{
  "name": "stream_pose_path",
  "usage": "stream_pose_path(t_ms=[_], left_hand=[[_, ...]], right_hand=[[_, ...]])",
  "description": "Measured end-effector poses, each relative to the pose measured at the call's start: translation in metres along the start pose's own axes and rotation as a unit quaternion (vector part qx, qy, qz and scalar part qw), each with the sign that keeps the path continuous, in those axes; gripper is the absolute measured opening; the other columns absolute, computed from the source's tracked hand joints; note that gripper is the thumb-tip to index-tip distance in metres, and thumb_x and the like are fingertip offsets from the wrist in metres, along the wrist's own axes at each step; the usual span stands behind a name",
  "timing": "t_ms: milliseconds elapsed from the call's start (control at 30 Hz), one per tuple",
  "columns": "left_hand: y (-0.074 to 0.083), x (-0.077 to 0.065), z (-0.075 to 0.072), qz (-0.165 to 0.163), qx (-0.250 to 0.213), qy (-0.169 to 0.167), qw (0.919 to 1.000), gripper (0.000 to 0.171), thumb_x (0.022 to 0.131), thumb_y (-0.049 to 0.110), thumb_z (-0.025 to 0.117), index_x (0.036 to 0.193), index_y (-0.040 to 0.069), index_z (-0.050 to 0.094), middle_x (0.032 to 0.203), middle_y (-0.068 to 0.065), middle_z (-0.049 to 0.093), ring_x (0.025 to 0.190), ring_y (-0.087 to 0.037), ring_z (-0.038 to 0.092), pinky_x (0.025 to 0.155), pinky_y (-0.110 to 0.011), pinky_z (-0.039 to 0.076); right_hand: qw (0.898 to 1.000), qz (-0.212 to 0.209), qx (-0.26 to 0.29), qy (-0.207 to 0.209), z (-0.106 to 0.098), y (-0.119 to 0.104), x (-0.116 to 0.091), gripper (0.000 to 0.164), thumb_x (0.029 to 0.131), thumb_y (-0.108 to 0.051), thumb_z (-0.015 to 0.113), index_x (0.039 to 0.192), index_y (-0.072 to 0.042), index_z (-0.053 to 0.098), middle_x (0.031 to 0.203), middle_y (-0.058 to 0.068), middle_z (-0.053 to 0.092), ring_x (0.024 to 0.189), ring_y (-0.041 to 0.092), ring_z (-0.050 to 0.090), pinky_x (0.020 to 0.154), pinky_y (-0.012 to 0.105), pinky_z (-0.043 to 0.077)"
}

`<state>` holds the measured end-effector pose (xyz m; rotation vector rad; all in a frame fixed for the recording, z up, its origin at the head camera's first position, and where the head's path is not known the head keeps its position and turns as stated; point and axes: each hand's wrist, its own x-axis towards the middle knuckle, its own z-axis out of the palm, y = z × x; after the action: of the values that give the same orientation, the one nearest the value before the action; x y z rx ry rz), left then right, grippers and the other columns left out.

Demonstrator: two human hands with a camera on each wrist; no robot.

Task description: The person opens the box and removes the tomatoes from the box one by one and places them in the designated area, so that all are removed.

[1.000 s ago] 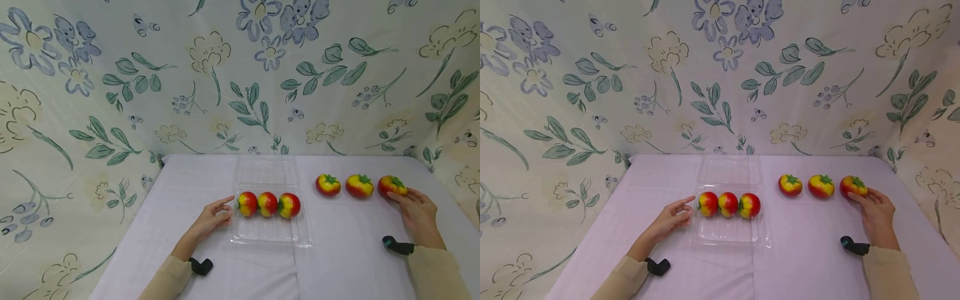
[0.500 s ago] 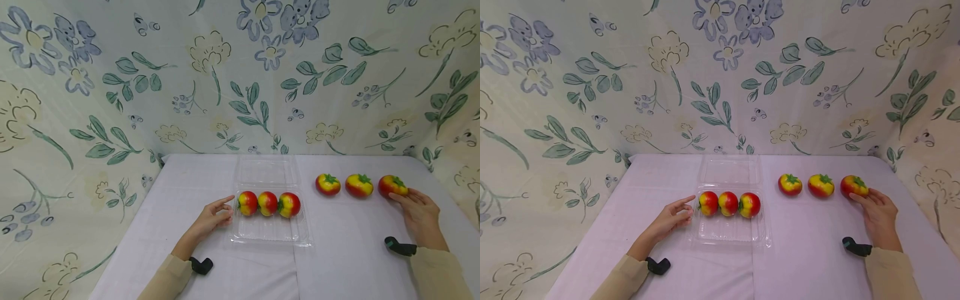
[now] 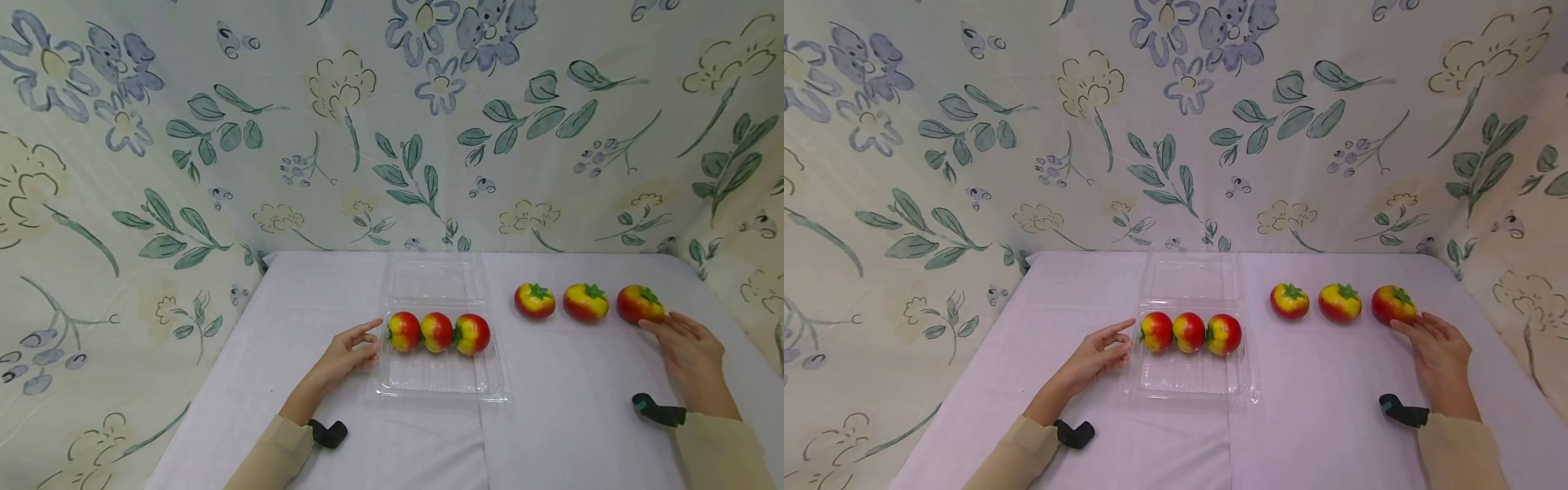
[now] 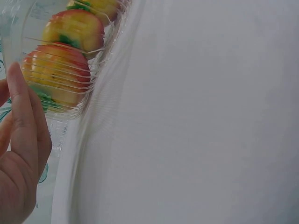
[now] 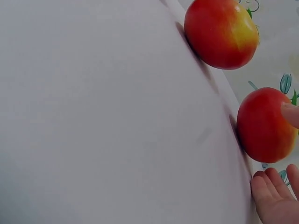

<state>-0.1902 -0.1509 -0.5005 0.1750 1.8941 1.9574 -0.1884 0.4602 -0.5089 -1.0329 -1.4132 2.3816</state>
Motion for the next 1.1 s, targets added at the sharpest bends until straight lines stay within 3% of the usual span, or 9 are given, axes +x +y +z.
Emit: stream_pose_path(t_ms=[200,333,467,533,600,833,1100], left_hand=[[0.0,0.0,-0.001,0.003,-0.002,-0.003,1.0,0.057,0.096,0.009,0.068,0.15,0.011,0.047,0.11,-0.011,0.055,0.077,-0.013,0.064,0.077,-0.023,0.058],[0.0,0.0,-0.001,0.004,-0.005,-0.004,1.0,0.057,0.096,0.009,0.068,0.149,0.012,0.047,0.11,-0.01,0.055,0.077,-0.013,0.064,0.077,-0.023,0.058],[-0.001,0.0,-0.002,0.005,-0.006,-0.005,1.0,0.057,0.096,0.01,0.068,0.15,0.012,0.047,0.109,-0.01,0.056,0.077,-0.013,0.064,0.077,-0.023,0.058],[-0.001,0.0,-0.002,0.006,-0.006,-0.005,0.9999,0.057,0.096,0.009,0.068,0.15,0.012,0.047,0.109,-0.01,0.056,0.077,-0.013,0.064,0.077,-0.023,0.058],[-0.001,0.0,-0.002,0.007,-0.008,-0.005,0.9999,0.057,0.096,0.009,0.067,0.15,0.011,0.047,0.109,-0.01,0.056,0.077,-0.013,0.064,0.076,-0.023,0.058],[-0.002,0.0,-0.002,0.008,-0.012,-0.008,0.9999,0.058,0.096,0.008,0.067,0.15,0.01,0.046,0.109,-0.01,0.055,0.077,-0.013,0.064,0.078,-0.024,0.058],[-0.002,0.0,-0.002,0.005,-0.011,-0.006,0.9999,0.058,0.096,0.009,0.068,0.15,0.011,0.047,0.109,-0.01,0.055,0.077,-0.013,0.064,0.077,-0.024,0.058]], right_hand=[[0.999,-0.001,0.029,0.028,0.0,0.0,-0.006,0.096,0.071,-0.006,0.089,0.148,-0.035,0.039,0.153,-0.013,0.033,0.145,0.01,0.026,0.082,0.025,0.057],[0.999,-0.006,0.031,0.033,0.003,-0.002,-0.017,0.089,0.071,-0.005,0.089,0.143,-0.034,0.046,0.138,-0.016,0.047,0.137,0.008,0.037,0.08,0.023,0.057],[0.999,-0.014,0.044,0.02,0.006,-0.004,-0.031,0.063,0.073,-0.001,0.087,0.123,-0.029,0.061,0.108,-0.015,0.064,0.103,0.005,0.062,0.073,0.021,0.058],[0.999,-0.019,0.048,0.014,0.007,-0.004,-0.036,0.054,0.073,0.001,0.087,0.114,-0.026,0.065,0.096,-0.013,0.068,0.083,0.003,0.066,0.069,0.021,0.058],[0.999,-0.023,0.043,0.012,0.008,-0.005,-0.04,0.049,0.073,0.002,0.087,0.109,-0.024,0.066,0.089,-0.011,0.07,0.076,0.004,0.066,0.066,0.021,0.058],[0.998,-0.031,0.063,0.0,0.01,-0.005,-0.044,0.043,0.073,0.009,0.084,0.102,-0.018,0.067,0.086,-0.006,0.071,0.075,0.007,0.068,0.065,0.023,0.059],[0.999,-0.04,0.016,0.03,0.013,-0.007,-0.047,0.046,0.072,0.001,0.087,0.105,-0.023,0.066,0.093,-0.011,0.067,0.078,0.004,0.064,0.062,0.019,0.058]])
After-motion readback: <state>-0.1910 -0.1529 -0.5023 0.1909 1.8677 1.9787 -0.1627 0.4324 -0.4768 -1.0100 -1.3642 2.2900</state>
